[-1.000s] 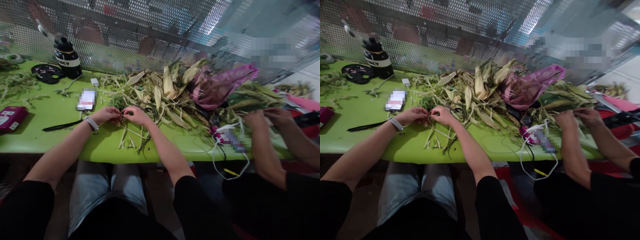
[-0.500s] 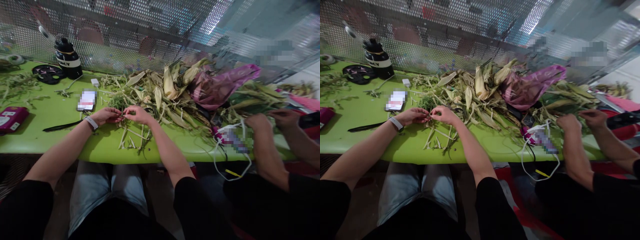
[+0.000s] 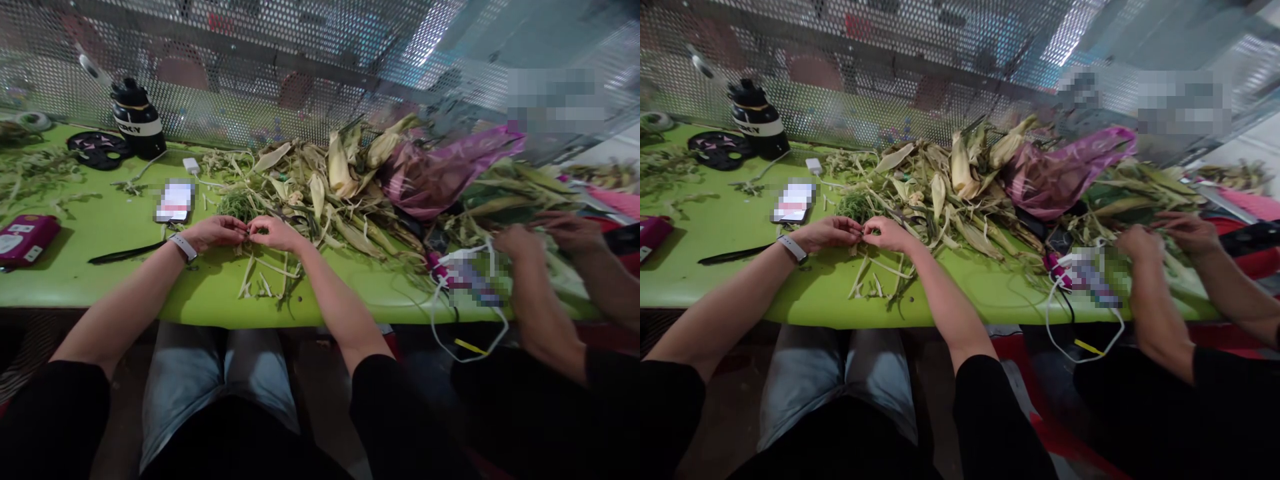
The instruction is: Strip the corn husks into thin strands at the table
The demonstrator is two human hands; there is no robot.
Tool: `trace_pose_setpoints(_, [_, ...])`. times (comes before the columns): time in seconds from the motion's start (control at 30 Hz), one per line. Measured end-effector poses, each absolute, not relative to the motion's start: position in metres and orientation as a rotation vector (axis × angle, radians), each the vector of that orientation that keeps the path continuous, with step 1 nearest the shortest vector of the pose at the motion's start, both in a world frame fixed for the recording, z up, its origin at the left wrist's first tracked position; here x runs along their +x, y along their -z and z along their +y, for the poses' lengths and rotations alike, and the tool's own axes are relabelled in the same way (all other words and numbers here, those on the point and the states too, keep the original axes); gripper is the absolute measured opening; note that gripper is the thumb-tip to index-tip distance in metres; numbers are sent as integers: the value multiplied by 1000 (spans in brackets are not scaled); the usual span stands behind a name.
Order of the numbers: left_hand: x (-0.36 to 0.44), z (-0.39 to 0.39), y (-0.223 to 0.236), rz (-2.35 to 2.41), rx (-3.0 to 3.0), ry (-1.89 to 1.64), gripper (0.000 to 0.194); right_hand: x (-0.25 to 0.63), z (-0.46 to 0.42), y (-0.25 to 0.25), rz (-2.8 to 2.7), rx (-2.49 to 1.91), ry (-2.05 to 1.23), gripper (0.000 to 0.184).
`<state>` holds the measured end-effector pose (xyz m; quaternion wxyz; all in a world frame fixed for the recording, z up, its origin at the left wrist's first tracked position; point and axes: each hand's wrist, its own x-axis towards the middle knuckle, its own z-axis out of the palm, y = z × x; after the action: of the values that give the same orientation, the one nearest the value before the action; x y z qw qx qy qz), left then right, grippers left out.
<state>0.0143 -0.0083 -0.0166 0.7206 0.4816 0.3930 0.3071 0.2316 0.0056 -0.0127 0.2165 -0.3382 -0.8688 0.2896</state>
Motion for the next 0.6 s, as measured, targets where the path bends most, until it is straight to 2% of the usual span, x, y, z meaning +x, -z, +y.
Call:
trace_pose_setpoints(0.13, [16, -9, 20, 889, 1268, -669, 39, 231, 5, 13, -2385, -940, -849, 16])
trace_pose_setpoints(0.3, [22, -12, 19, 975, 1475, -644, 29, 230, 1, 10, -2321, -1014, -861, 20])
trace_pose_setpoints(0.6, [26, -20, 8, 1091, 1378, -596, 20, 229, 2, 11, -2263, -1145, -799, 22])
